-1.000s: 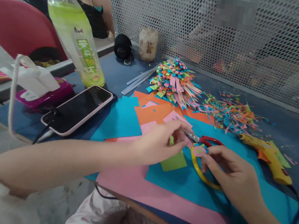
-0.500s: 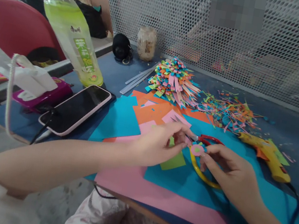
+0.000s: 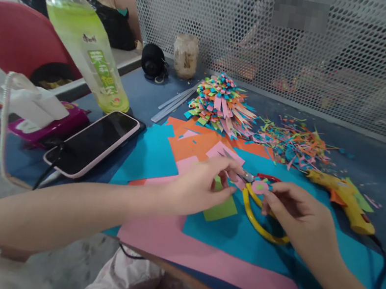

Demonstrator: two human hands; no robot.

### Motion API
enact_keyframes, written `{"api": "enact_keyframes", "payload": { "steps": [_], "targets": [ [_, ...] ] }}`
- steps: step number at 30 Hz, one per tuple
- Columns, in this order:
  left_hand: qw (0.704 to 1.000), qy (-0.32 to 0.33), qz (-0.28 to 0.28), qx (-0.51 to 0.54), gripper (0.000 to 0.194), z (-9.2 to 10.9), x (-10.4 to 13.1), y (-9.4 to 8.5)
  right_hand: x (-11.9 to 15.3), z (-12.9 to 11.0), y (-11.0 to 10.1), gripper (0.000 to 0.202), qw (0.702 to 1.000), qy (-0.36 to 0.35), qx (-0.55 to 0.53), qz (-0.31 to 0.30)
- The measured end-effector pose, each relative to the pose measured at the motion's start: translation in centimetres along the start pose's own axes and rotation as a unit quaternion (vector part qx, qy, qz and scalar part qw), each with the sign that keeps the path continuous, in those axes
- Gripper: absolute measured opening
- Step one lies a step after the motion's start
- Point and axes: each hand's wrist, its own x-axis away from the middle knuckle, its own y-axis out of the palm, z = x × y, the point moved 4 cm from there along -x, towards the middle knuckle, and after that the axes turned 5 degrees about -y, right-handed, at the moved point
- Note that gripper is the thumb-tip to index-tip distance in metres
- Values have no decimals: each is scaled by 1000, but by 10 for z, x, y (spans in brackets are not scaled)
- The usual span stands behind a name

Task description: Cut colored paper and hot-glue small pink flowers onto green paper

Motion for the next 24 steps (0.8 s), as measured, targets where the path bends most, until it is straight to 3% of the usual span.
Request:
{"api": "enact_keyframes", "payload": {
  "steps": [3, 9, 17, 24],
  "targets": [
    [999, -29, -17, 8, 29, -1, 0, 4, 2, -2, 1, 18, 998, -36, 49, -8],
    [999, -19, -33, 27, 25, 1, 0, 9, 5, -13, 6, 8, 986, -123, 105, -25],
    [998, 48, -31, -37, 17, 10, 0, 5, 3, -11, 8, 6, 981, -149, 116, -41],
    [998, 45, -42, -28, 16, 10, 2, 6, 6, -13, 3, 9, 982, -137, 125, -17]
  ]
}}
